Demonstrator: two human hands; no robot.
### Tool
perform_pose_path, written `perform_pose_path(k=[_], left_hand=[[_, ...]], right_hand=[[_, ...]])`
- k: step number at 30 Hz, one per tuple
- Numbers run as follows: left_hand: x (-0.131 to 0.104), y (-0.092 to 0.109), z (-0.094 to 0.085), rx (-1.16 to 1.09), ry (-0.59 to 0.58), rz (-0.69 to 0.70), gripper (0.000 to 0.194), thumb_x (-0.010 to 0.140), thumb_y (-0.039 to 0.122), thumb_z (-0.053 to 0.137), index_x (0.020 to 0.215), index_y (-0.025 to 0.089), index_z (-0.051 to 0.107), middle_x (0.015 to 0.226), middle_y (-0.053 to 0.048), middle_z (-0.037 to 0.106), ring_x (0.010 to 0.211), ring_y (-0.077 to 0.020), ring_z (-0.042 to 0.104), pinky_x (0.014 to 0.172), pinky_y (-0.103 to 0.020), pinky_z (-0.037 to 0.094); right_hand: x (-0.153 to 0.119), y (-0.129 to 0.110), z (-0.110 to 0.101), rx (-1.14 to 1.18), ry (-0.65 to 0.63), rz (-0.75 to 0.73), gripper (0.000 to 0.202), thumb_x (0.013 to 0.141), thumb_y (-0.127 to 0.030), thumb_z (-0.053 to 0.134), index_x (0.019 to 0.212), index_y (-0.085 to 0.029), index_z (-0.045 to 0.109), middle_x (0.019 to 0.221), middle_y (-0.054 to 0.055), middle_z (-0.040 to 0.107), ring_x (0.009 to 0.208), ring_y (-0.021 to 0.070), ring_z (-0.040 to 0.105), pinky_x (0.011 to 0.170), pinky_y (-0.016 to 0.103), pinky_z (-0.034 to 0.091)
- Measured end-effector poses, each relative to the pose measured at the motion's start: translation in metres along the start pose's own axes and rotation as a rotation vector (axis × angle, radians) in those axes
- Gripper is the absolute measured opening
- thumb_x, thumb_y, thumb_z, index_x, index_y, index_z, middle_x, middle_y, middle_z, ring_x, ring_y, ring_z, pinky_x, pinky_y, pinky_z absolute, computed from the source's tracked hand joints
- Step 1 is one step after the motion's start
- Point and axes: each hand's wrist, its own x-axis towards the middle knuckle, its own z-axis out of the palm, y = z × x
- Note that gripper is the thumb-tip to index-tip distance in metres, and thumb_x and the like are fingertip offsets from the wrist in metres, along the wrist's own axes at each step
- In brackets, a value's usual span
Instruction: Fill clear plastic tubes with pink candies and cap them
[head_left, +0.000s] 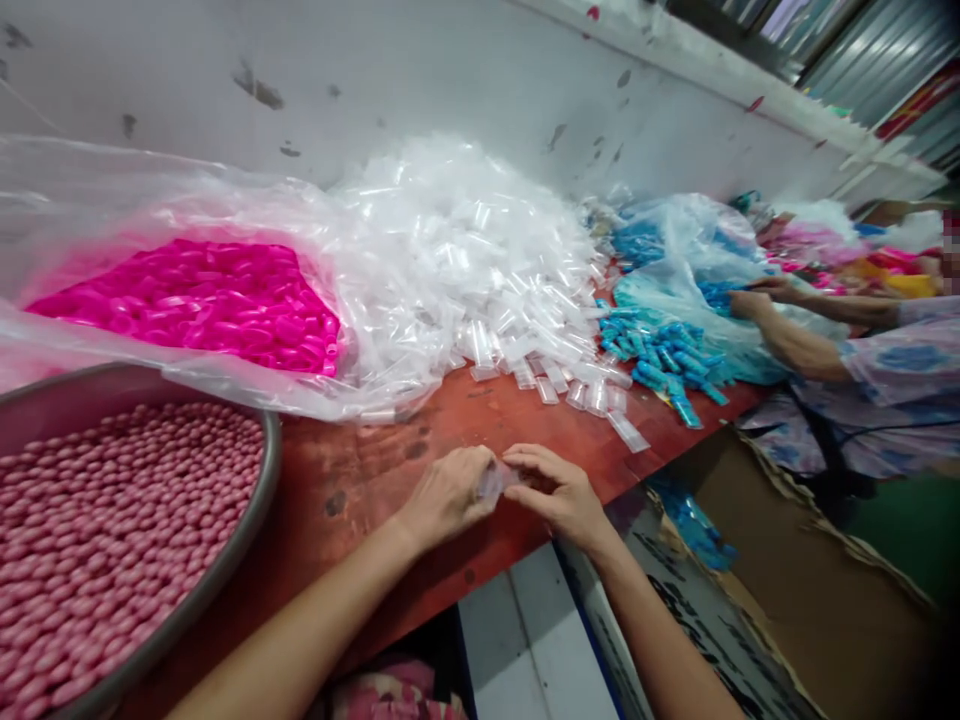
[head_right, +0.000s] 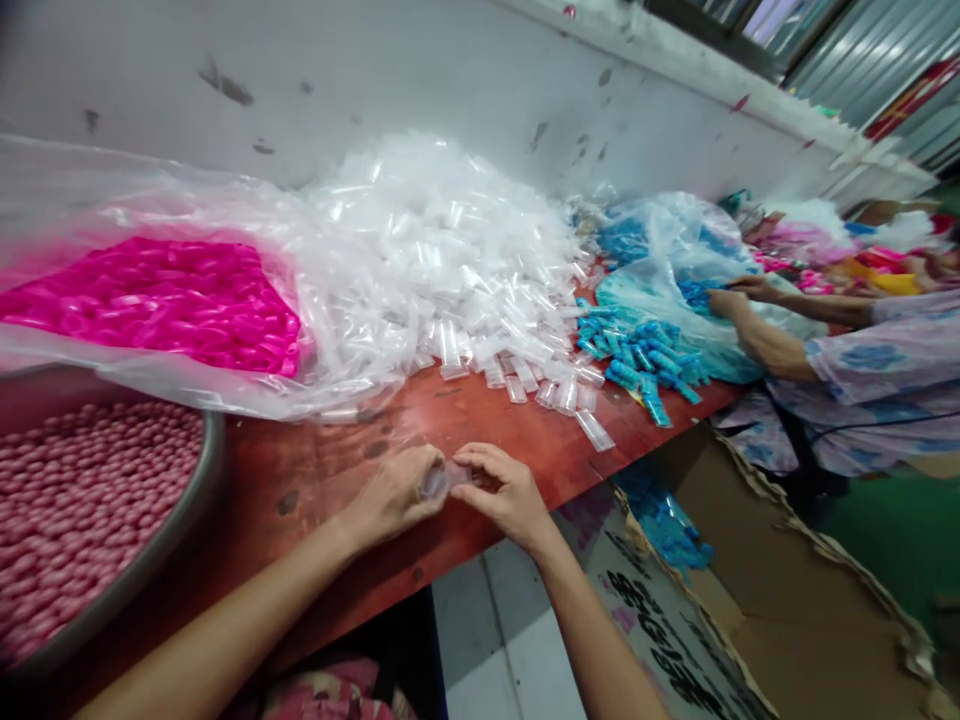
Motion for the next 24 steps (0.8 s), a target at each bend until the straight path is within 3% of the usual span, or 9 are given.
perform_pose_path(k=[3,6,9,13,16,18,20,23,24], left_hand=[[-0.012,-0.008,-0.007,-0.107,0.071,-0.103,0.014,0.075,0.021,0.051,0.089,0.018,0.048,0.085,-0.002,0.056,0.078,-0.0169,0.053,0.071,-0.028,0.042],[-0.021,-0.014,-0.008,-0.385,0.211,-0.288,0.026,0.071,0.027,0.061,0.09,0.019,0.046,0.085,0.0,0.055,0.076,-0.0146,0.053,0.07,-0.026,0.042],[-0.025,-0.012,-0.006,-0.752,0.279,-0.313,0.041,0.064,0.027,0.07,0.095,0.019,0.044,0.09,0.0,0.053,0.082,-0.0135,0.054,0.075,-0.025,0.043],[-0.032,-0.009,-0.007,-1.082,0.252,-0.33,0.056,0.056,0.022,0.075,0.102,0.02,0.044,0.091,0.001,0.052,0.079,-0.0123,0.054,0.071,-0.024,0.044],[-0.039,-0.008,-0.012,-1.234,0.225,-0.353,0.074,0.053,0.021,0.077,0.115,0.023,0.038,0.091,0.001,0.05,0.072,-0.0124,0.055,0.061,-0.024,0.046],[-0.043,-0.006,-0.014,-1.324,0.219,-0.34,0.092,0.051,0.019,0.079,0.127,0.026,0.028,0.089,0.0,0.051,0.074,-0.0143,0.056,0.062,-0.026,0.047],[-0.048,-0.004,-0.014,-1.396,0.196,-0.303,0.115,0.047,0.017,0.081,0.137,0.027,0.01,0.083,0.001,0.054,0.076,-0.0162,0.057,0.068,-0.03,0.046],[-0.053,-0.004,-0.006,-1.535,0.101,-0.255,0.14,0.043,0.023,0.085,0.134,0.028,-0.021,0.08,0.0,0.06,0.071,-0.0168,0.059,0.07,-0.034,0.043],[-0.053,-0.005,-0.002,-1.584,0.152,-0.255,0.143,0.041,0.027,0.085,0.133,0.028,-0.023,0.084,-0.001,0.06,0.071,-0.0173,0.059,0.069,-0.033,0.042]], right_hand=[[0.001,0.001,-0.017,0.017,0.162,0.053,0.029,0.07,-0.031,0.065,0.097,-0.02,0.062,0.1,0.007,0.061,0.089,0.0186,0.06,0.074,0.029,0.051],[0.005,-0.008,-0.02,-0.094,0.03,0.01,0.025,0.071,-0.03,0.064,0.094,-0.021,0.063,0.101,0.008,0.061,0.09,0.0193,0.058,0.074,0.029,0.05],[0.007,-0.022,0.005,-0.044,-0.19,-0.031,0.027,0.072,-0.03,0.062,0.098,-0.021,0.062,0.099,0.007,0.06,0.083,0.0166,0.059,0.069,0.026,0.05],[0.008,-0.029,0.042,0.261,-0.197,0.096,0.043,0.071,-0.032,0.064,0.111,-0.02,0.052,0.078,0.002,0.06,0.065,0.0121,0.058,0.061,0.023,0.05],[0.009,-0.024,0.051,0.351,-0.186,0.107,0.048,0.068,-0.034,0.067,0.112,-0.021,0.051,0.082,0.004,0.06,0.072,0.015,0.06,0.067,0.026,0.051],[0.01,-0.021,0.051,0.328,-0.188,0.063,0.058,0.064,-0.036,0.071,0.116,-0.023,0.05,0.104,0.009,0.057,0.089,0.0198,0.059,0.078,0.031,0.05],[0.012,-0.021,0.051,0.295,-0.274,0.011,0.067,0.058,-0.037,0.075,0.119,-0.026,0.049,0.128,0.011,0.043,0.111,0.0259,0.049,0.09,0.035,0.044],[0.014,-0.026,0.055,0.283,-0.523,-0.004,0.076,0.057,-0.04,0.074,0.126,-0.029,0.044,0.137,0.01,0.035,0.122,0.031,0.038,0.095,0.038,0.04],[0.014,-0.027,0.058,0.289,-0.581,0.019,0.079,0.058,-0.042,0.072,0.129,-0.029,0.04,0.136,0.01,0.037,0.121,0.0316,0.041,0.093,0.039,0.042]])
